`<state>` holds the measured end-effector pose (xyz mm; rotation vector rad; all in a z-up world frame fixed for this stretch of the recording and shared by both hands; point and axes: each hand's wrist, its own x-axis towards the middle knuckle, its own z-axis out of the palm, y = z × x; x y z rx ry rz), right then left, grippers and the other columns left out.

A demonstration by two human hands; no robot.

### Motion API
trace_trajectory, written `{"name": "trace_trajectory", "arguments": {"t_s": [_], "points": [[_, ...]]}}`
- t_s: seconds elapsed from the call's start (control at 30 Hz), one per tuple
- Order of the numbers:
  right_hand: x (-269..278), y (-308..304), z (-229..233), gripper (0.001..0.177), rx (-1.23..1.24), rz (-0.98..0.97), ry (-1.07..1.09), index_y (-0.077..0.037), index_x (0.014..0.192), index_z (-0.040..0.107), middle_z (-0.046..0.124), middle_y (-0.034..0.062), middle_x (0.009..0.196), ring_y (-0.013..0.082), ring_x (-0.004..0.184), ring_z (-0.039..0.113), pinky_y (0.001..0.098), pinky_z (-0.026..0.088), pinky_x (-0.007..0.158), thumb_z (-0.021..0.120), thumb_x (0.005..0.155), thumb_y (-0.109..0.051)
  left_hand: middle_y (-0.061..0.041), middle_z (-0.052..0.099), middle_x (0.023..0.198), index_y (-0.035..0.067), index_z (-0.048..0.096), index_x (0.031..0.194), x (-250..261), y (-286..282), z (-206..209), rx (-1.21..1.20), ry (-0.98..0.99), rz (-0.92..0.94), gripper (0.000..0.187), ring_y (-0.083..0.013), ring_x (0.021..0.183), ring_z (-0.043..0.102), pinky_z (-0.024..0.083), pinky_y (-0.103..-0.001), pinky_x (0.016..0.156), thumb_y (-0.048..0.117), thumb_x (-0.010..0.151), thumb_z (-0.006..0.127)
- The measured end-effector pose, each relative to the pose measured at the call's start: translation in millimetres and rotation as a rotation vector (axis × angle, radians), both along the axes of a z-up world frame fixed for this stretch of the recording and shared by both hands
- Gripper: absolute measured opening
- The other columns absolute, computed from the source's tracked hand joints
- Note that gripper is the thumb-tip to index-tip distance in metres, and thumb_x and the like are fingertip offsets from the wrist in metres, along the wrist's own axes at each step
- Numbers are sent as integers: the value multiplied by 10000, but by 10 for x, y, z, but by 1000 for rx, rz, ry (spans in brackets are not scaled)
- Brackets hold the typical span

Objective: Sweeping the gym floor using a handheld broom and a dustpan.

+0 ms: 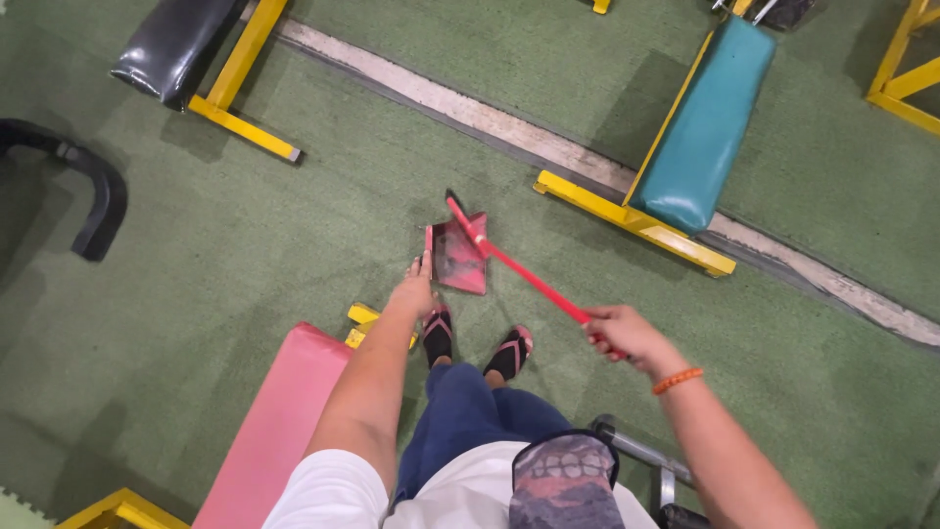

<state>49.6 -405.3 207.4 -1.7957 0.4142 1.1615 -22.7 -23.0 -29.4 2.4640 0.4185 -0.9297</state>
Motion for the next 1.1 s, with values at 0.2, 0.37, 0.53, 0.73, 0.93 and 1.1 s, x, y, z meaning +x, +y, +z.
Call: {"name": "trace_trajectory", "arguments": {"t_s": [0.2,0.37,0.53,0.73,0.93,1.1], "points": [[106,-309,-1460,324,-191,142,-224,16,1146,743,586,148,569,212,428,568,340,511,329,596,892,-122,-272,173,1682,81,-45,1659,7,-51,227,9,22,11,964,-484,1522,264,351,-580,1200,204,980,629],[-280,454,-1775,426,-284,239,-177,82,1060,746,694,262,787,384,725,699,479,570,559,702,797,-250,-267,198,1676,90,-32,1661,-10,-115,342,14,14,27,947,-479,1511,296,372,-562,1194,171,973,614],[-444,817,-1662,341,-230,418,-167,-51,1056,780,763,222,921,418,930,752,506,619,688,646,846,-283,-281,242,1656,83,0,1660,64,-185,370,32,-3,50,913,-481,1491,338,400,-555,1178,114,972,599],[-22,488,-1413,280,-20,131,-57,63,1031,705,527,113,564,204,426,546,321,526,356,537,883,-105,-268,259,1642,56,154,1609,119,-206,210,46,-65,138,795,-470,1478,367,412,-544,1169,39,921,553],[42,483,-1187,201,55,34,229,60,991,601,546,76,656,182,492,583,301,530,416,568,803,-2,-334,306,1590,-55,287,1459,147,-269,-70,49,-152,234,500,-516,1426,427,421,-543,1168,-51,968,382],[77,488,-1605,214,24,169,69,69,980,627,530,139,608,198,372,528,352,462,299,606,882,-120,-291,405,1493,-20,326,1456,276,-170,-130,46,-162,255,601,-498,1241,600,551,-524,1041,-34,941,637]]}}
